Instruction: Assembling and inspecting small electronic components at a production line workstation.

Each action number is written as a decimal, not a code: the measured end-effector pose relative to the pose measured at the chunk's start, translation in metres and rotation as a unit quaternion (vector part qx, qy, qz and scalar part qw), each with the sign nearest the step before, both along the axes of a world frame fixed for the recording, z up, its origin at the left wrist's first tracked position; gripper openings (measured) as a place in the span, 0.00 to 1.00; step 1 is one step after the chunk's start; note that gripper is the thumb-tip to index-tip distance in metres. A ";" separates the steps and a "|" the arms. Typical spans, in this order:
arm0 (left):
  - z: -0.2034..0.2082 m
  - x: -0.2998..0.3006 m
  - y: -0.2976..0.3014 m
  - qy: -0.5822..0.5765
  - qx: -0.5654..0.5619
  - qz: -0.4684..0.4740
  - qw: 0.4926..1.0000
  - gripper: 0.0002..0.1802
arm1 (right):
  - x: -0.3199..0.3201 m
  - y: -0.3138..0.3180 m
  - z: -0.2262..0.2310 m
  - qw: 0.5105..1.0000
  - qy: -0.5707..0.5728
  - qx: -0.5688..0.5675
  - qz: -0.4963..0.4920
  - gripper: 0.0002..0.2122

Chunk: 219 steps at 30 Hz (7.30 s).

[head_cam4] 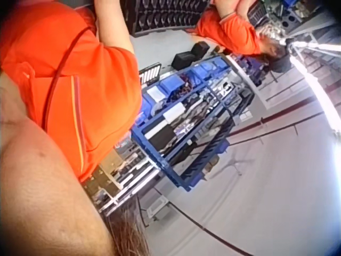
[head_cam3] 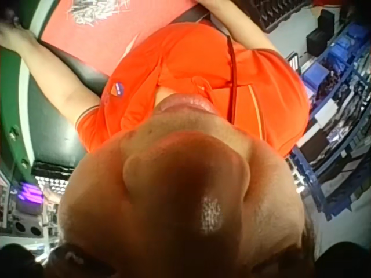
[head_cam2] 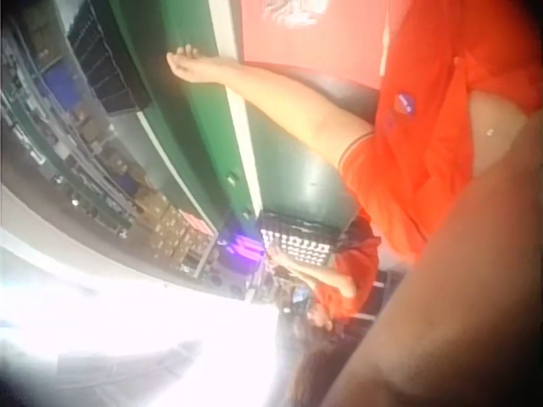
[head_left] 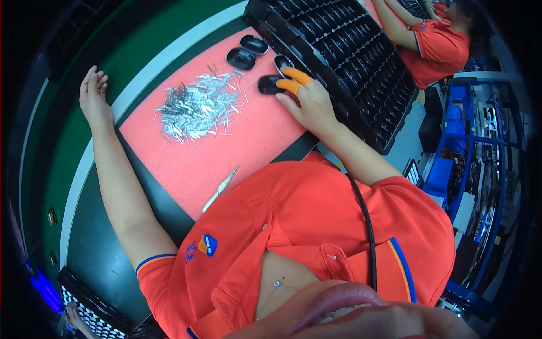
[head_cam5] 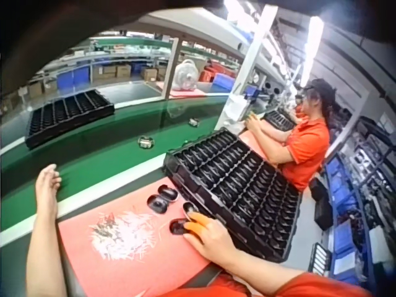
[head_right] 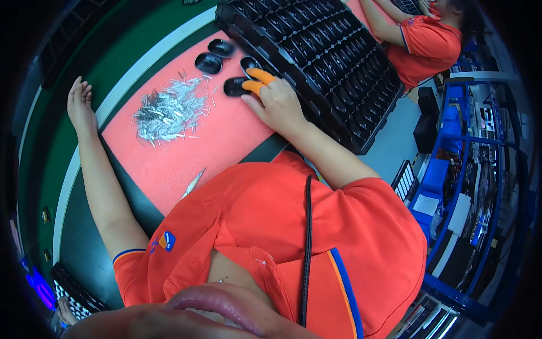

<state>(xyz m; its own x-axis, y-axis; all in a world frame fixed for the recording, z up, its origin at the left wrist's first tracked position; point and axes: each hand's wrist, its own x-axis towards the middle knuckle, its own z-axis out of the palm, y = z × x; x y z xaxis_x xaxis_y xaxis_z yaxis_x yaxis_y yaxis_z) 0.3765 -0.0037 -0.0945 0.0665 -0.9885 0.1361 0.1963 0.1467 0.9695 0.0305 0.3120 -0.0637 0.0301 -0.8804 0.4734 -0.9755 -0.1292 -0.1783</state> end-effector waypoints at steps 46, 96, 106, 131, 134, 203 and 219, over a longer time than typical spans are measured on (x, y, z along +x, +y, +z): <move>0.000 -0.004 0.003 -0.067 -0.018 -0.014 0.997 0.15 | -0.320 -0.185 0.059 0.935 0.228 0.071 -0.263 0.19; -0.029 -0.018 -0.012 -0.022 -0.081 -0.019 0.996 0.10 | 0.053 0.011 0.022 0.912 -0.386 -0.022 0.134 0.10; 0.048 0.027 0.029 -0.359 -0.235 0.160 0.889 0.09 | 0.066 -0.071 0.066 0.922 -0.351 -0.022 0.162 0.17; 0.026 0.060 -0.012 0.415 -0.029 -0.281 0.865 0.18 | 0.016 -0.108 0.029 0.997 0.066 -0.027 -0.015 0.12; 0.047 -0.037 0.048 0.330 0.074 -0.116 0.934 0.13 | 0.019 -0.105 0.024 0.997 0.077 -0.017 -0.021 0.12; 0.049 -0.109 0.154 0.186 0.153 -0.284 0.928 0.28 | 0.077 -0.114 0.055 0.873 -0.467 0.040 0.132 0.18; 0.049 -0.110 0.156 0.168 0.116 -0.267 0.942 0.24 | 0.070 -0.116 0.048 0.947 -0.311 0.011 0.083 0.21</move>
<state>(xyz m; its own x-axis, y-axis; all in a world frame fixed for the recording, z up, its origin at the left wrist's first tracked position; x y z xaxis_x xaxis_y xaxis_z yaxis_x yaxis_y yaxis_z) 0.2668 0.1523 -0.0455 -0.4483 -0.8935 -0.0284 0.4824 -0.2686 0.8338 0.1007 0.1956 -0.0153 -0.1095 -0.8976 0.4270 -0.6466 -0.2619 -0.7164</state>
